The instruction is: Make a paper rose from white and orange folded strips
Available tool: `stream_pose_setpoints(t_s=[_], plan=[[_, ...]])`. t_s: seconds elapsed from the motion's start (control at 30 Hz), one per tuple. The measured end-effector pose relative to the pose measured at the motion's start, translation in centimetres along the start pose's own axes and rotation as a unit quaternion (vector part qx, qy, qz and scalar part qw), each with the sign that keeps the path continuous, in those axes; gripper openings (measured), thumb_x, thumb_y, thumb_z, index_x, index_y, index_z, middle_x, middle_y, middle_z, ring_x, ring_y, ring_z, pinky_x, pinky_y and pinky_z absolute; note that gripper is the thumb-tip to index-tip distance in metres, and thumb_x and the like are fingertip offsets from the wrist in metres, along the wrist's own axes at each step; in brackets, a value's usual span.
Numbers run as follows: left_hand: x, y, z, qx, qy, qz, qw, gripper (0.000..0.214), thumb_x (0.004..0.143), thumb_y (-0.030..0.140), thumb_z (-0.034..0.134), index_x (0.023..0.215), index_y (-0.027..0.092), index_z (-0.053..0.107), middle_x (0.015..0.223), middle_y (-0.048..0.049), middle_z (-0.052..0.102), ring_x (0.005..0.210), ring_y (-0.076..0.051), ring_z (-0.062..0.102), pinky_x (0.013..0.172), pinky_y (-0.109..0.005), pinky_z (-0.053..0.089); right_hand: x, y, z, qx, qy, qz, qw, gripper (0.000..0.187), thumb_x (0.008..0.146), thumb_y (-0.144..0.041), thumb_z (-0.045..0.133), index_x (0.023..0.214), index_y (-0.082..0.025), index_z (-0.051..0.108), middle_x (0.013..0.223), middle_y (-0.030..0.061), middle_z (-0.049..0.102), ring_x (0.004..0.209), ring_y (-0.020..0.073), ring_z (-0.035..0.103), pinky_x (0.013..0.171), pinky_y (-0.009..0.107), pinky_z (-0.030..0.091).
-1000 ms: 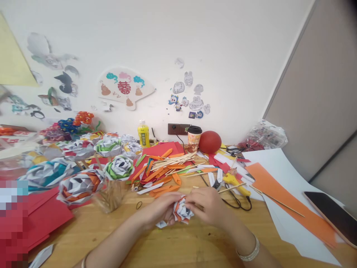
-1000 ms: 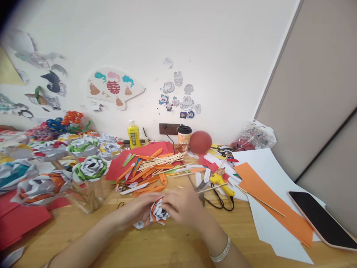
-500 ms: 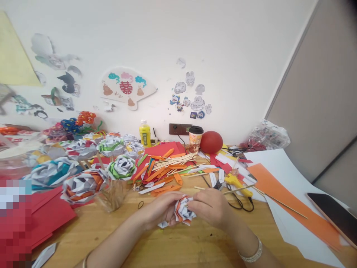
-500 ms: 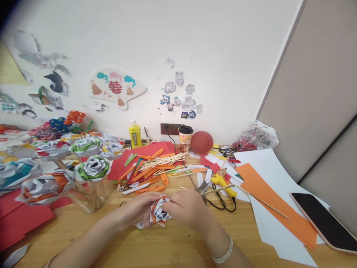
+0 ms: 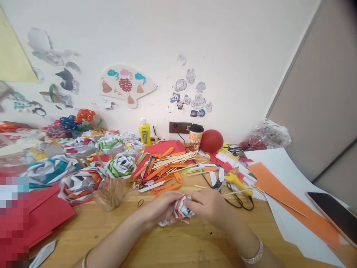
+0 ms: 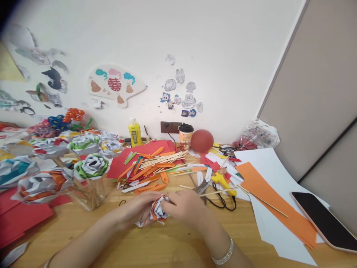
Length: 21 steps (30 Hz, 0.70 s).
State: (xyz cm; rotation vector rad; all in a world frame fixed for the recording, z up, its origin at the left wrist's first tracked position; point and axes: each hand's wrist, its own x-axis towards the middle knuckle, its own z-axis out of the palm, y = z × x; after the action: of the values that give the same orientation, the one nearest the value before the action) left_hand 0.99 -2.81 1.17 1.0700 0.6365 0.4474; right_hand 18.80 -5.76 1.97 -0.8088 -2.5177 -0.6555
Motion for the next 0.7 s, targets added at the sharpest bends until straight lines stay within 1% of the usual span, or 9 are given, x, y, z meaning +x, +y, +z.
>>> stream_pose_setpoints(t_s=[0.13, 0.2, 0.33, 0.43, 0.57, 0.7], plan=[[0.21, -0.01, -0.23, 0.001, 0.006, 0.000, 1.000, 0.028, 0.074, 0.037, 0.049, 0.077, 0.011, 0.060, 0.054, -0.0032, 0.060, 0.038, -0.008, 0.044, 0.034, -0.018, 0.020, 0.05, 0.04, 0.17, -0.016, -0.012, 0.004, 1.000, 0.013, 0.085, -0.017, 0.044, 0.080, -0.019, 0.056, 0.063, -0.0008, 0.052, 0.057, 0.0113, 0.045, 0.051, 0.024, 0.026], [0.23, 0.00, -0.19, 0.000, 0.004, -0.001, 1.000, 0.026, 0.074, 0.036, 0.050, 0.074, 0.012, 0.059, 0.052, -0.0020, 0.058, 0.038, -0.008, 0.046, 0.033, -0.017, 0.019, 0.11, -0.02, 0.10, -0.007, 0.000, 0.016, 1.000, 0.016, 0.086, -0.018, 0.043, 0.077, -0.019, 0.056, 0.060, -0.0012, 0.051, 0.055, 0.0110, 0.043, 0.050, 0.024, 0.026], [-0.04, 0.21, 0.16, -0.003, 0.006, -0.010, 1.000, 0.024, 0.075, 0.036, 0.049, 0.071, 0.013, 0.057, 0.050, -0.0006, 0.056, 0.041, -0.009, 0.051, 0.032, -0.016, 0.018, 0.18, -0.16, -0.29, 0.072, 0.038, 0.029, 0.996, 0.019, 0.087, -0.018, 0.039, 0.078, -0.019, 0.056, 0.060, -0.0020, 0.052, 0.053, 0.0093, 0.043, 0.049, 0.023, 0.027], [-0.28, 0.39, 0.38, 0.008, 0.016, -0.016, 1.000, 0.025, 0.074, 0.037, 0.050, 0.073, 0.013, 0.057, 0.051, -0.0011, 0.057, 0.040, -0.010, 0.051, 0.031, -0.016, 0.017, 0.13, -0.18, -0.45, 0.104, 0.037, 0.027, 0.994, 0.020, 0.087, -0.018, 0.039, 0.075, -0.019, 0.055, 0.061, -0.0023, 0.054, 0.053, 0.0083, 0.045, 0.049, 0.022, 0.027], [-0.29, 0.32, 0.34, 0.020, 0.017, -0.021, 0.999, 0.025, 0.075, 0.036, 0.048, 0.075, 0.013, 0.057, 0.051, -0.0018, 0.059, 0.040, -0.011, 0.053, 0.031, -0.017, 0.016, 0.09, -0.14, -0.43, 0.085, 0.028, 0.020, 0.996, 0.020, 0.086, -0.018, 0.040, 0.072, -0.019, 0.054, 0.058, -0.0035, 0.053, 0.050, 0.0082, 0.044, 0.046, 0.023, 0.025], [-0.05, 0.04, 0.13, 0.031, 0.023, -0.006, 0.999, 0.025, 0.076, 0.035, 0.045, 0.077, 0.013, 0.057, 0.052, -0.0019, 0.058, 0.041, -0.010, 0.051, 0.031, -0.016, 0.018, 0.16, -0.13, -0.38, 0.025, 0.026, -0.005, 0.999, 0.016, 0.085, -0.016, 0.042, 0.076, -0.019, 0.054, 0.062, -0.0028, 0.056, 0.049, 0.0085, 0.045, 0.045, 0.023, 0.025]])
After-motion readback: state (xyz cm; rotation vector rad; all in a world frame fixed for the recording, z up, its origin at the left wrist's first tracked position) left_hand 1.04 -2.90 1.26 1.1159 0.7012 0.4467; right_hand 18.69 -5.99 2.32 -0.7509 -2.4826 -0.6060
